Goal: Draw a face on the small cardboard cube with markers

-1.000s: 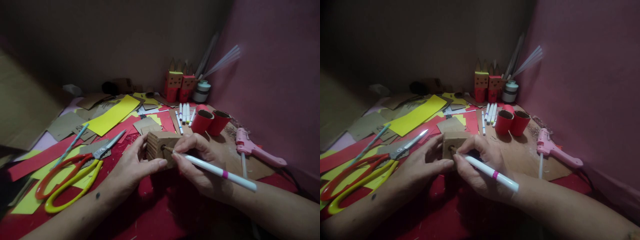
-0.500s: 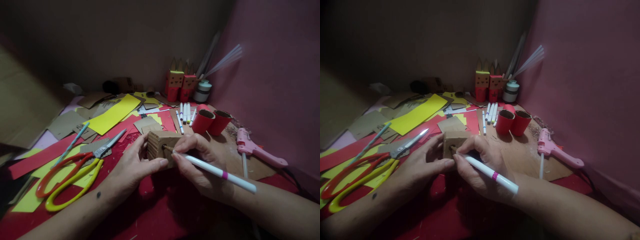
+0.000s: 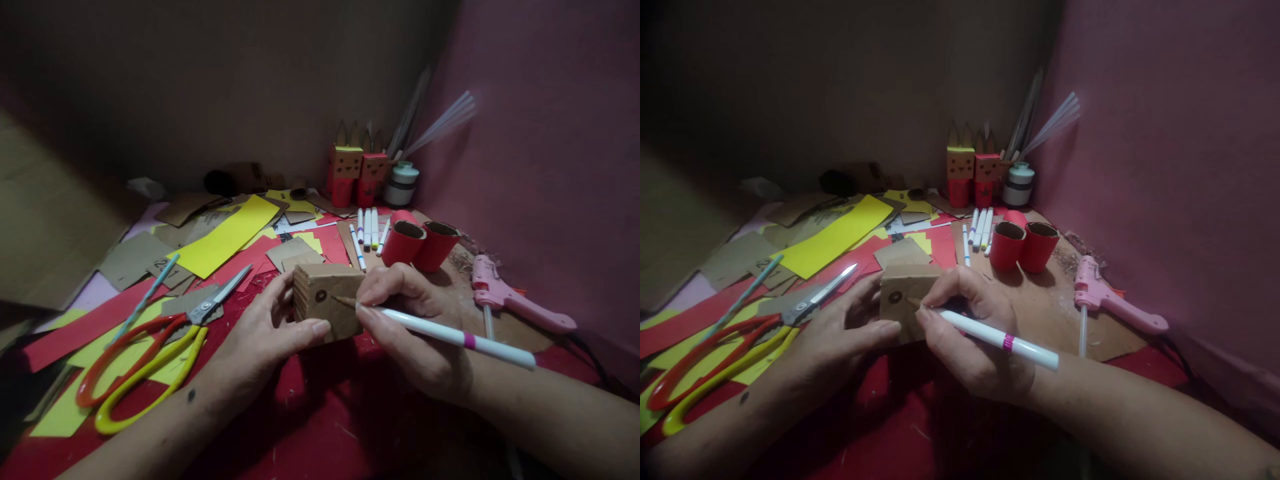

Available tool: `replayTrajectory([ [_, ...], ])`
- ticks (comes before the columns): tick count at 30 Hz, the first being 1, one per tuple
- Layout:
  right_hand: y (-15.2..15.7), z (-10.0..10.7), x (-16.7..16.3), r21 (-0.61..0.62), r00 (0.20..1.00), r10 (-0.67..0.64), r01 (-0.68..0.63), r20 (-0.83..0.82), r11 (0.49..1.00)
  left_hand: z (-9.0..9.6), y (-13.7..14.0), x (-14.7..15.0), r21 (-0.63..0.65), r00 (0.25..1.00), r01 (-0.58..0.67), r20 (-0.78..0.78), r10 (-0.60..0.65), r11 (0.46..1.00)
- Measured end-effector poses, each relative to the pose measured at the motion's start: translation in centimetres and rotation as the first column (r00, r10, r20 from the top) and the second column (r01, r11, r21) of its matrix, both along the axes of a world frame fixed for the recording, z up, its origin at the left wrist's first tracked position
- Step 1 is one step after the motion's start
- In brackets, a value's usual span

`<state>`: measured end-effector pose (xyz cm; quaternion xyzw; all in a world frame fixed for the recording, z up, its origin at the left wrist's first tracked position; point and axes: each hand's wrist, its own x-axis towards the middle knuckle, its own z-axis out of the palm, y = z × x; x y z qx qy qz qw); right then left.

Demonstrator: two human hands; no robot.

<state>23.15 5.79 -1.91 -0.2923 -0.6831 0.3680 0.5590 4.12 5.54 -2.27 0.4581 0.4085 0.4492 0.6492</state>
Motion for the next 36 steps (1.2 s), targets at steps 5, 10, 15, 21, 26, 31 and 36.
replayTrajectory([
  [5,0.0,0.0,0.1,0.002,0.999,0.049,-0.049,-0.022,0.999,-0.3,0.2,-0.3,-0.013,0.997,-0.017,0.080,0.018,1.000],
  [10,0.1,-0.1,0.2,0.021,0.994,0.097,-0.096,-0.045,0.995,-0.4,0.4,-0.3,-0.011,0.991,-0.026,0.128,0.027,1.000],
  [15,0.3,-0.6,-0.1,0.056,0.998,0.051,-0.053,0.039,0.997,-0.2,0.3,-0.2,-0.025,0.996,-0.026,0.086,0.028,0.999],
  [21,0.3,-1.2,-0.3,0.084,0.997,0.027,-0.034,0.078,0.996,-0.2,0.2,-0.2,0.040,0.999,-0.025,0.021,0.024,0.999],
  [26,0.2,-1.4,-0.2,0.069,0.994,0.014,-0.021,0.105,0.997,-0.4,0.2,-0.1,0.039,0.999,-0.050,-0.009,0.051,0.998],
  [31,0.2,-1.6,-0.1,0.058,0.995,0.008,-0.013,0.099,0.998,-0.5,0.1,-0.1,0.043,0.998,-0.056,0.000,0.056,0.997],
  [36,0.4,-1.6,-0.3,0.069,0.994,0.002,-0.009,0.105,0.998,-0.4,0.1,0.0,0.035,0.998,-0.069,-0.004,0.069,0.997],
])
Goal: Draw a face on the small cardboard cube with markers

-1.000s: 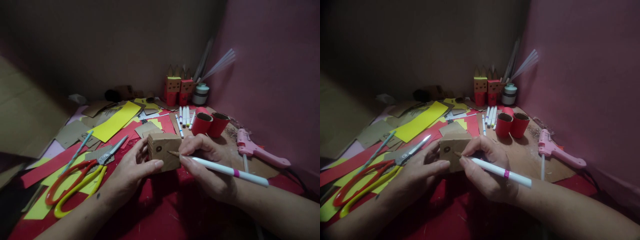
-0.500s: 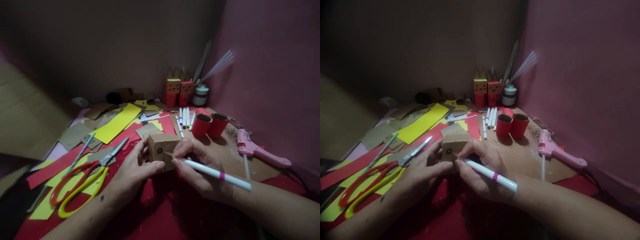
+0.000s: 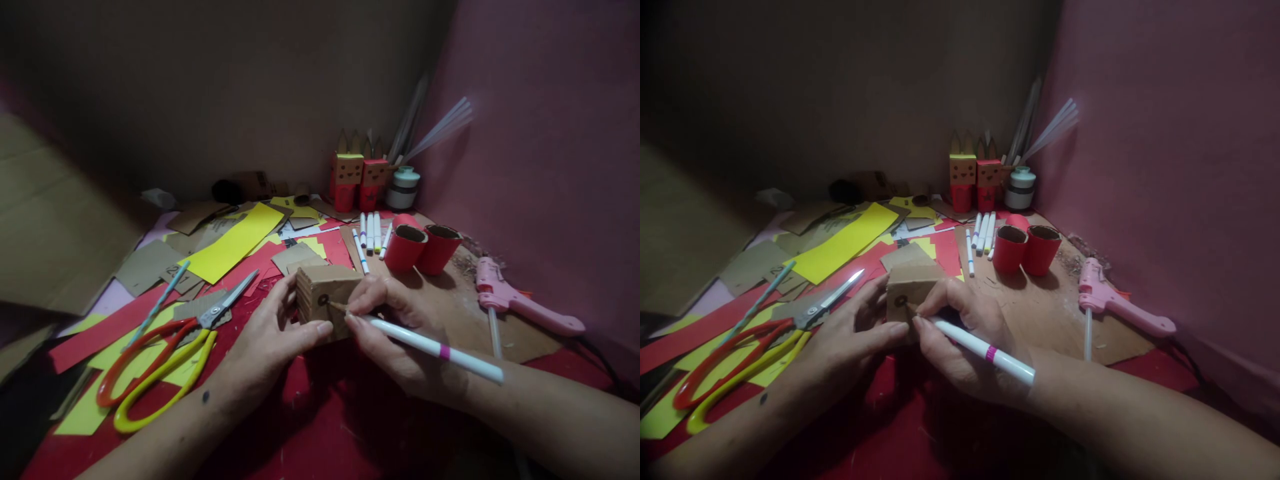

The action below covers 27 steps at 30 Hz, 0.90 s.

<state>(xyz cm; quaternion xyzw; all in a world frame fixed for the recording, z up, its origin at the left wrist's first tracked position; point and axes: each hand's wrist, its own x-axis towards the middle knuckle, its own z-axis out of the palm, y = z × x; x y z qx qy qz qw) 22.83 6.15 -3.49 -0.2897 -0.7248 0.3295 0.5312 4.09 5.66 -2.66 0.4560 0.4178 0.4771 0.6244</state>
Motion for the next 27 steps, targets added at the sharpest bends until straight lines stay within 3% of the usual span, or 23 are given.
replayTrajectory([
  [11,-0.1,-0.2,0.0,0.017,1.000,0.015,-0.015,0.001,1.000,-0.2,0.1,-0.1,-0.012,1.000,-0.001,-0.005,0.001,1.000],
  [27,-0.3,1.2,0.4,-0.089,0.991,0.095,-0.103,-0.091,0.991,-0.4,0.1,-0.2,-0.019,1.000,0.006,0.019,-0.006,1.000],
])
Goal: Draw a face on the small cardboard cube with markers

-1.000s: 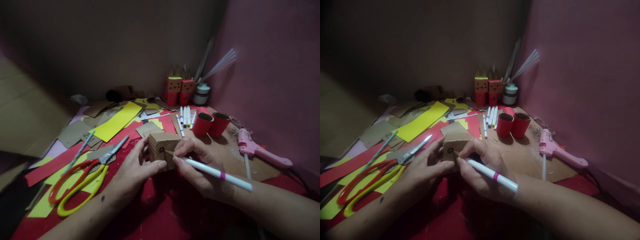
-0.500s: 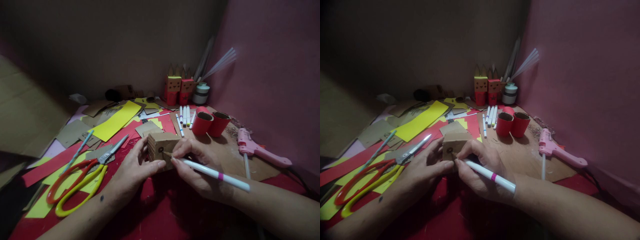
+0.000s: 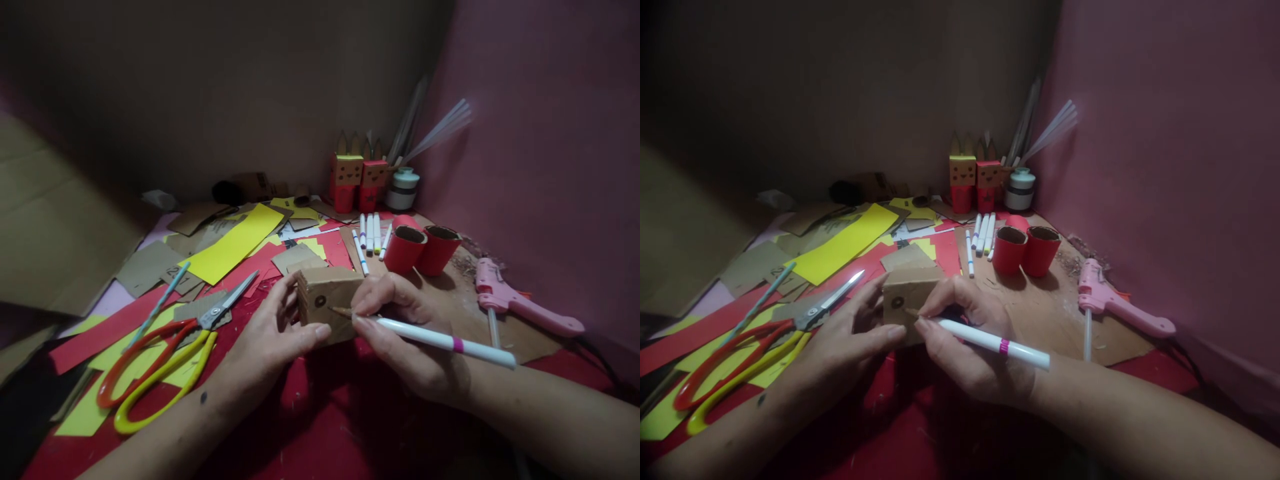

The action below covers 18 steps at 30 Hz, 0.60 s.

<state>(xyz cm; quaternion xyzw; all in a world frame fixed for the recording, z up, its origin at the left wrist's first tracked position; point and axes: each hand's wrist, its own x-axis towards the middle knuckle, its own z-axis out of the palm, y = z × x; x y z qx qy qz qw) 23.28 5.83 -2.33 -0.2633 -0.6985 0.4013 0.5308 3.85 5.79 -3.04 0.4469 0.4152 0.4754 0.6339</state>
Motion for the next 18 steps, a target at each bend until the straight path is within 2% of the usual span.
replayTrajectory([
  [10,0.0,0.0,-0.1,-0.025,0.989,0.137,-0.139,-0.062,0.990,1.3,-1.1,0.5,0.020,0.970,-0.166,-0.179,0.167,0.986],
  [15,0.1,0.4,0.0,-0.099,0.971,0.226,-0.233,-0.073,0.967,2.1,-1.1,0.3,0.031,0.940,-0.170,-0.294,0.171,0.985],
  [18,0.3,0.5,0.0,-0.094,0.966,0.237,-0.247,-0.105,0.965,2.4,-1.2,0.2,0.073,0.918,-0.187,-0.342,0.200,0.980],
])
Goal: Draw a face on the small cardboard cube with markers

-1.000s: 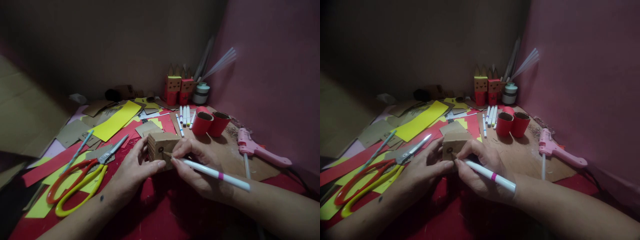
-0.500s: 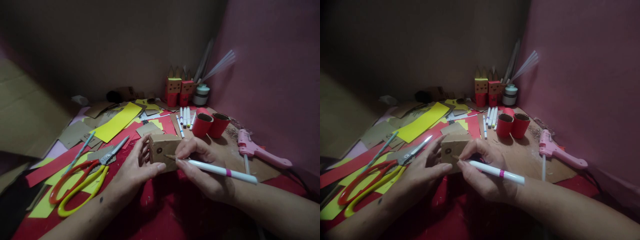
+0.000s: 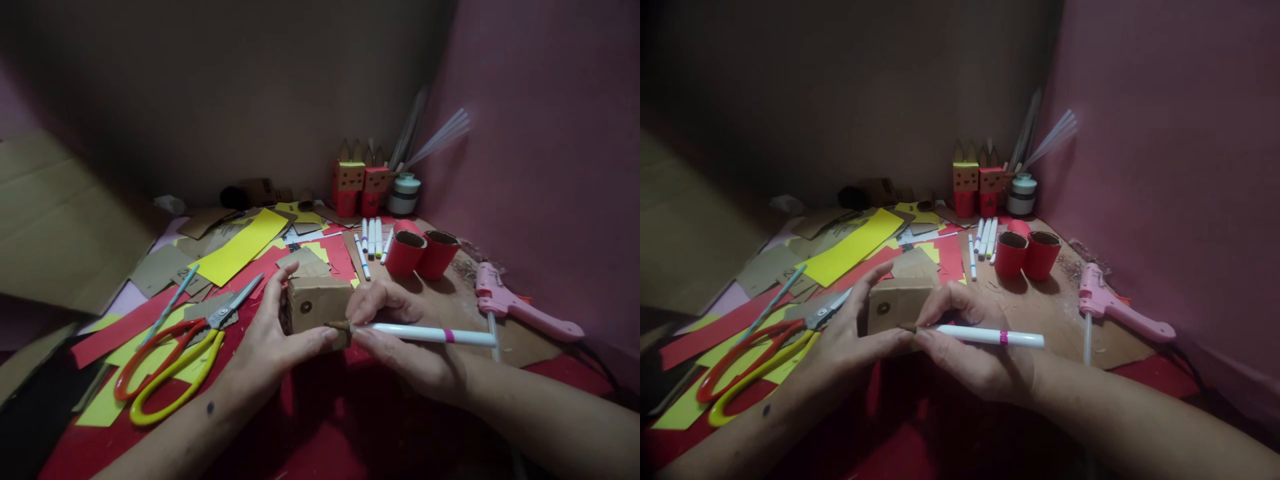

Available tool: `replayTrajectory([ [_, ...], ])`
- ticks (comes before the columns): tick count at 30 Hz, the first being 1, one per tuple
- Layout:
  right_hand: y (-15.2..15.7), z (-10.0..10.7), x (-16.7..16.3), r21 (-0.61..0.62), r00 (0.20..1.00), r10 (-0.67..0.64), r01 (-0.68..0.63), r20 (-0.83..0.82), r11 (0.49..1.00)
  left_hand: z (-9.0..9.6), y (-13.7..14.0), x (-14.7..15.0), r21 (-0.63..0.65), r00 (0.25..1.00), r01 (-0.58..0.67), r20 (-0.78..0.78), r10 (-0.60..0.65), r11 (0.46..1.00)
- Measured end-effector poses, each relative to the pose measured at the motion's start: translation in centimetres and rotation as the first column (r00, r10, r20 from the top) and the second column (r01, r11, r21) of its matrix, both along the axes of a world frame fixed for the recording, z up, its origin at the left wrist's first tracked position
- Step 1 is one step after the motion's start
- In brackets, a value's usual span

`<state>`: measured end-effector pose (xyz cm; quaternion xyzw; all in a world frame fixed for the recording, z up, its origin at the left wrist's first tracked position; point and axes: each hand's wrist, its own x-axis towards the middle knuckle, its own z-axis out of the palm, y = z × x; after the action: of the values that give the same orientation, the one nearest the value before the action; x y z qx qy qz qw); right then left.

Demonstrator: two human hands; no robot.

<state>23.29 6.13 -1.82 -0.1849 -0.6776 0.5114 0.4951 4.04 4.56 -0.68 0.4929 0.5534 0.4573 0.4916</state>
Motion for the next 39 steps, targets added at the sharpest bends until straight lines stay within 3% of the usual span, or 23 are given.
replayTrajectory([
  [4,0.1,0.1,0.2,0.020,0.995,-0.077,0.076,0.062,0.997,-0.1,0.0,0.2,0.020,0.999,-0.028,0.040,0.028,0.999],
  [8,-0.1,-0.4,0.0,0.105,0.976,-0.205,0.197,0.075,0.975,-0.5,0.3,0.4,-0.022,0.981,-0.048,0.188,0.052,0.999],
  [12,-0.3,-1.1,-0.4,0.182,0.958,-0.278,0.262,0.068,0.948,-0.4,0.4,0.4,-0.034,0.977,-0.024,0.212,0.031,0.999],
  [27,0.1,-1.3,-0.7,0.250,0.944,-0.317,0.286,0.094,0.925,-0.6,0.2,0.7,-0.031,0.990,-0.044,0.130,0.048,0.999],
  [39,0.0,-1.4,-0.6,0.214,0.945,-0.306,0.278,0.112,0.936,-0.6,0.2,0.7,-0.042,0.991,-0.041,0.124,0.046,0.998],
])
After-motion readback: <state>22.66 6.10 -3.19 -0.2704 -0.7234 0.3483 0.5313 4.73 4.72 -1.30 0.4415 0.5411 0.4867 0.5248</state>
